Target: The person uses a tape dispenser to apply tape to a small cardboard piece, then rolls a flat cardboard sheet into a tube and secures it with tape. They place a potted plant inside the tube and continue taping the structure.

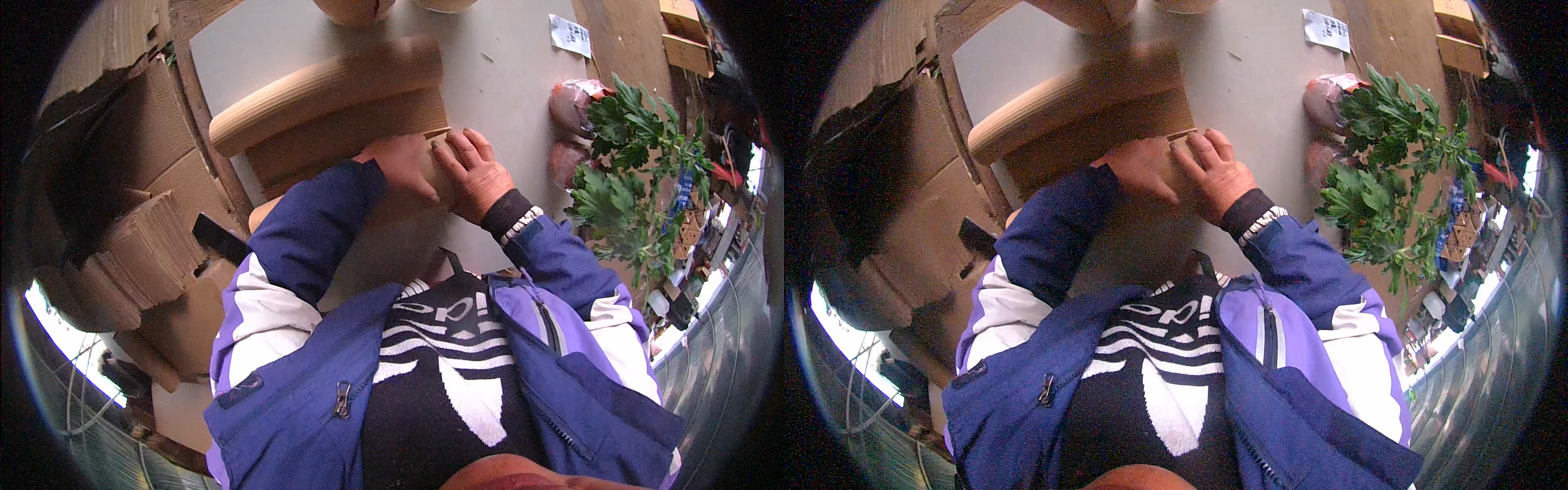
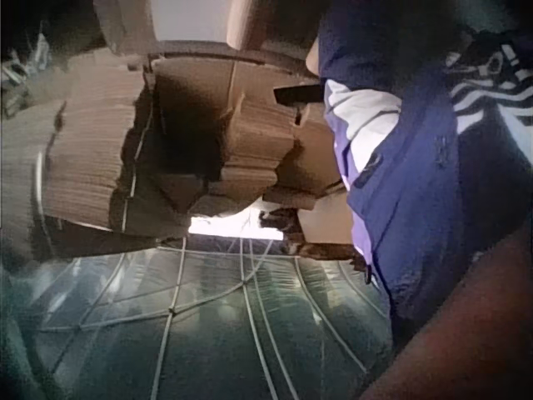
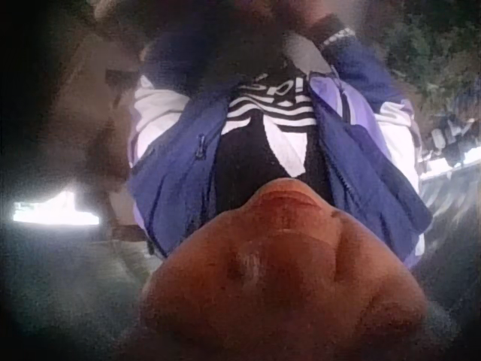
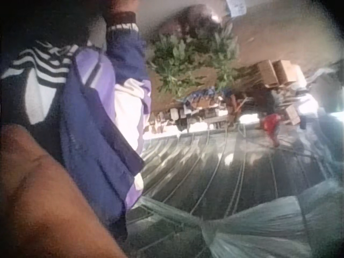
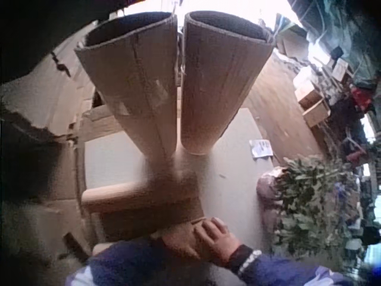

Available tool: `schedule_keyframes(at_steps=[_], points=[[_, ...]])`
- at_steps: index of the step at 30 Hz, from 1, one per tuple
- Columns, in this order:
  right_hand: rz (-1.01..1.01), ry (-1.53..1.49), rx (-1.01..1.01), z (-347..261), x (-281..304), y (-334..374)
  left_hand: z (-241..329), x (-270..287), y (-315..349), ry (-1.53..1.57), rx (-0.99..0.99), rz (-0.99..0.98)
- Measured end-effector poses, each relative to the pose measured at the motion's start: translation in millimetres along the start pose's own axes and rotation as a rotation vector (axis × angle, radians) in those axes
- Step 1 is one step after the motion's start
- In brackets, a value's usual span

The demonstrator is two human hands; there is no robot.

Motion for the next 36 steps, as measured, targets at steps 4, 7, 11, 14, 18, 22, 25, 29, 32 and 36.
schedule_keyframes(at_steps=[4,7,11,14,18,22,25,29,32,36], points=[[-0.095,-0.044,-0.03,3.3,5.7,-18.7,-17.8,10.1,-15.0,0.249,-0.078,-0.026],[-0.166,-0.046,-0.077,8.9,0.9,-26.8,-11.4,21.3,-9.2,0.261,-0.102,0.075],[-0.279,-0.045,-0.054,22.4,-6.2,-55.5,21.0,18.0,21.2,-0.283,0.11,0.29],[-0.449,-0.027,-0.073,33.0,-8.0,-81.9,39.4,21.6,23.6,-0.457,0.143,0.425],[-0.331,-0.131,-0.08,45.2,-8.6,-95.5,14.2,38.5,-0.8,-0.44,0.123,0.211],[0.261,-0.443,-0.506,51.7,-26.4,-11.0,6.9,39.0,-7.7,-0.448,0.022,0.241],[0.256,-0.678,-0.563,43.7,-60.5,50.7,29.4,19.5,1.8,-0.448,0.075,0.196],[0.244,-0.674,-0.602,33.1,-78.9,121.9,77.4,-35.2,26.4,-0.444,0.111,0.165],[0.256,-0.686,-0.58,28.3,-69.5,155.0,93.1,-65.4,36.1,-0.49,0.15,0.097],[0.172,-0.483,-0.412,23.6,-49.7,153.0,100.7,-72.9,45.8,-0.532,0.086,0.181]])
Point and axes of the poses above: each hand's wrist, its own y-axis away from the middle knuckle, its own x-axis out of the back of the hand, z = x × y, the point moved 4 cm from there along -y, towards the middle knuckle, and after that the axes turned 8 degrees about z, right-handed, at the moved point
